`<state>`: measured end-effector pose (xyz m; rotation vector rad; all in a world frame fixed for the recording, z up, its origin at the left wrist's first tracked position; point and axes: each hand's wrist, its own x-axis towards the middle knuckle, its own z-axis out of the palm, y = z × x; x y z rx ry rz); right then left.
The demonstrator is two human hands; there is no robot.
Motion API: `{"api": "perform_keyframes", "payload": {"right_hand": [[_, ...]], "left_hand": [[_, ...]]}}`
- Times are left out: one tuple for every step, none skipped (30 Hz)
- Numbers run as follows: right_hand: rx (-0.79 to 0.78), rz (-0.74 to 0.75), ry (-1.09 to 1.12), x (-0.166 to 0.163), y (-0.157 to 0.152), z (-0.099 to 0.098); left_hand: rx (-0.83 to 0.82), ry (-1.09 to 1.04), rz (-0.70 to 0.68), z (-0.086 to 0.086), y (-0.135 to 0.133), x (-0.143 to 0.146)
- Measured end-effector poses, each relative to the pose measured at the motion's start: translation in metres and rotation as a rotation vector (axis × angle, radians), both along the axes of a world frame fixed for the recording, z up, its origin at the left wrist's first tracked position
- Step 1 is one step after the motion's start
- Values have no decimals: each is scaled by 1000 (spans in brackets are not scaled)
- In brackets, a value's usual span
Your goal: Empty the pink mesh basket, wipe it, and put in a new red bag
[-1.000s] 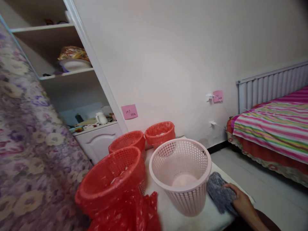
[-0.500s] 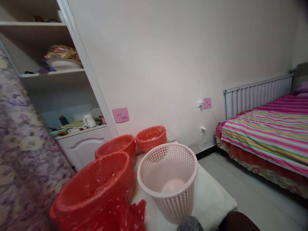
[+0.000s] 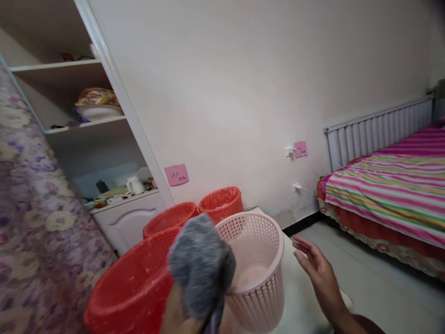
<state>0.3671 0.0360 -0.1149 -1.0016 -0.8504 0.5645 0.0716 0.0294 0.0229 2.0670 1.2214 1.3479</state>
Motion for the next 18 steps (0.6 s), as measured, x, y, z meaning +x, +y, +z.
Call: {"api": "perform_keyframes", "payload": {"right_hand": [[47,-33,-25,-7,5,3],[102,-59,-55,-15,8,5],[159,-75,-84,-23,11,4],[208,-79,-106,-30,13,2],[242,-73,-119,-35,15,-1],[255,-59,-133,-38,17,-5],[248,-49,-153,-40,19,-9],[225,-42,-191,-39,21,-13],[197,-37,-254,-36,24,-16],[177,-32,-334,-32,26,-19],[171,-22,-418,-27,29,-20],[185,-2,-490,-22,31,-20],[220,32,-541,-18,33,-19],[268,75,-572,-14,35,-17],[317,109,-581,-12,36,-15],[361,130,-578,-11,37,-13],[390,144,-577,-10,37,-11],[404,148,-579,-10,37,-9]], "left_hand": [[58,94,-142,6,14,18],[148,214,-276,11,27,38],[225,355,-389,14,39,59],[291,480,-463,16,50,80],[337,605,-515,16,60,98],[369,709,-548,15,69,114],[382,796,-569,13,78,126],[381,864,-584,11,86,136],[379,917,-594,9,94,143],[386,972,-596,7,101,148],[406,1029,-586,6,108,152],[437,1085,-564,5,116,154],[473,1138,-532,5,125,156],[502,1184,-493,5,134,157],[519,1220,-447,4,145,157],[518,1246,-398,4,156,154],[504,1266,-345,3,168,150],[484,1290,-283,2,179,143]]}}
